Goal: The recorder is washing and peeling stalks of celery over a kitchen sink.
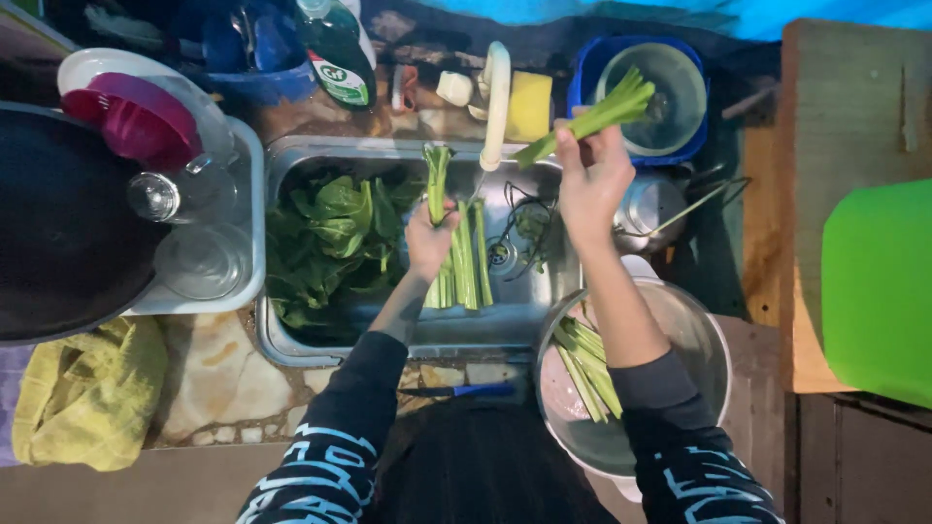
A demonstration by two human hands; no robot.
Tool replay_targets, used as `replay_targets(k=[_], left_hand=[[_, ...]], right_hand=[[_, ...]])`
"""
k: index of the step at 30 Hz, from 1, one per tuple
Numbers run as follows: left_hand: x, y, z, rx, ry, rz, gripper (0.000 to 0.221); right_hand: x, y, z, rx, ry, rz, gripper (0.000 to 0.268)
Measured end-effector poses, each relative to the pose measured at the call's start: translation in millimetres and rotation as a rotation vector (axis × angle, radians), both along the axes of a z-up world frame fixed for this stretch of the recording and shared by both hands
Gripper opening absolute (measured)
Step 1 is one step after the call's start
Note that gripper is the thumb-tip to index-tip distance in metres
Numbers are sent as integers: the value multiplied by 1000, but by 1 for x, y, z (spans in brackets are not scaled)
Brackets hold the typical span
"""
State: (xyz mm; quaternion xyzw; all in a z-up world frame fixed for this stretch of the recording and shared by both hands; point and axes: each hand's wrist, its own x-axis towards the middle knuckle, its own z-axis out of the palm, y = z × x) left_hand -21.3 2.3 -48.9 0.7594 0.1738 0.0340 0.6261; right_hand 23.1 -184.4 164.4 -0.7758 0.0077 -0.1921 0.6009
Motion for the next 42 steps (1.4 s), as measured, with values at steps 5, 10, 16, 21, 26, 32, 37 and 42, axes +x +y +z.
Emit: replay_targets(k=[5, 10, 16, 21, 26, 32, 37, 42], left_hand=[[19, -20, -12, -440, 52, -77, 19], [41, -20, -12, -739, 150, -112, 21], [51, -12, 33, -842, 223, -173, 20], [50, -12, 51, -948, 275, -236, 28], [44, -15, 39, -809, 296, -297, 36], [23, -19, 23, -673, 271, -192, 34], [3, -27, 25, -736, 214, -171, 25], [-11, -27, 16, -809, 161, -190, 22]], right_hand=[[-21, -24, 29, 226, 79, 82, 32], [-75, -75, 56, 24, 330, 118, 30], [-141, -134, 64, -488, 706, 190, 24], [-186, -184, -30, -1098, 711, 211, 22], [-191, -192, -78, -1212, 729, 179, 35], [-126, -102, 15, -1094, 788, 247, 24], [-55, -14, -31, -567, 390, 282, 35], [1, 42, -87, -334, 247, 326, 42]])
